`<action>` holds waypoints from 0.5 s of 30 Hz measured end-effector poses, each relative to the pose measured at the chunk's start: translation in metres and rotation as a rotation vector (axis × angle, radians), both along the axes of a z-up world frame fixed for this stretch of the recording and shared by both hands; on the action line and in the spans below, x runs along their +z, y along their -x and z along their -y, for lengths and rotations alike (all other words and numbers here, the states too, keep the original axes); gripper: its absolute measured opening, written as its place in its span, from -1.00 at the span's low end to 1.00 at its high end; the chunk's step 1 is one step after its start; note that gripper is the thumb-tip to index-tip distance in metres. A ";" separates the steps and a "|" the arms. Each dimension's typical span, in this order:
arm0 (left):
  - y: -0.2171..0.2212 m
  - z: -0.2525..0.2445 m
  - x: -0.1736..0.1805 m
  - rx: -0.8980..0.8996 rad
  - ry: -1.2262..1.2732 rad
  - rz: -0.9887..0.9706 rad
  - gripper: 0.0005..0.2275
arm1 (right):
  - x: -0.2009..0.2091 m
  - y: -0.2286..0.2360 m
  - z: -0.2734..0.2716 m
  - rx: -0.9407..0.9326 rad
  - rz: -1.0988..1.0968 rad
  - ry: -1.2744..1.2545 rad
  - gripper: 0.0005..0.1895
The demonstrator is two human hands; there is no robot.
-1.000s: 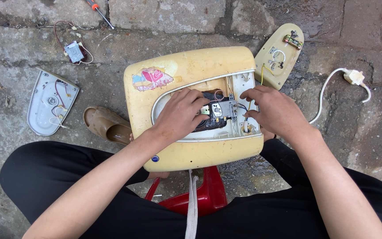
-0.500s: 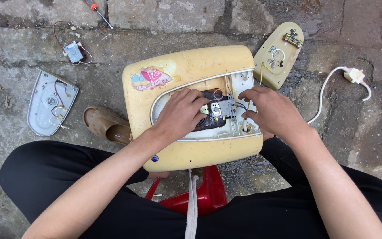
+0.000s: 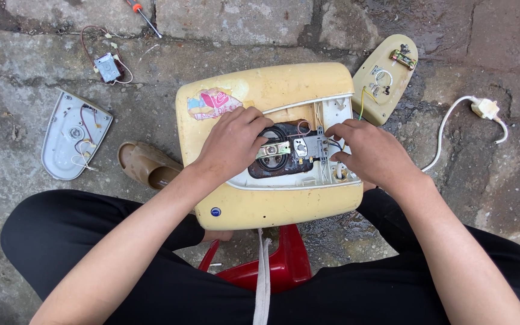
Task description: Reconnecting electrical wires to a control module and installing it into the housing of a small appliance.
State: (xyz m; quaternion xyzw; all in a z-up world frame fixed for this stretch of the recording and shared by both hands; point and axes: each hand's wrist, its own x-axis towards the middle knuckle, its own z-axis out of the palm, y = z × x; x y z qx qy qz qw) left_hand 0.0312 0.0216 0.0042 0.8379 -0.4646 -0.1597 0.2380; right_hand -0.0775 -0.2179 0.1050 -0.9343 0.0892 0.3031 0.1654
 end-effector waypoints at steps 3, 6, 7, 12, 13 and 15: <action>-0.003 -0.003 0.002 0.003 -0.014 -0.016 -0.79 | -0.002 -0.001 0.000 0.005 -0.012 0.012 -0.58; -0.007 -0.005 0.010 0.019 -0.024 -0.035 -0.80 | -0.007 -0.001 0.001 0.000 -0.002 0.005 -0.59; -0.007 -0.005 0.011 0.020 -0.024 -0.035 -0.80 | -0.006 -0.002 0.001 0.001 -0.003 0.005 -0.59; -0.015 -0.008 0.019 0.042 -0.040 -0.039 -0.80 | 0.002 -0.008 -0.002 -0.005 0.002 0.015 -0.58; -0.017 -0.008 0.021 0.043 -0.039 -0.039 -0.80 | 0.002 -0.008 -0.001 -0.003 0.002 0.016 -0.58; -0.022 -0.010 0.027 0.074 -0.045 -0.055 -0.81 | 0.002 -0.009 -0.001 -0.016 0.014 0.004 -0.58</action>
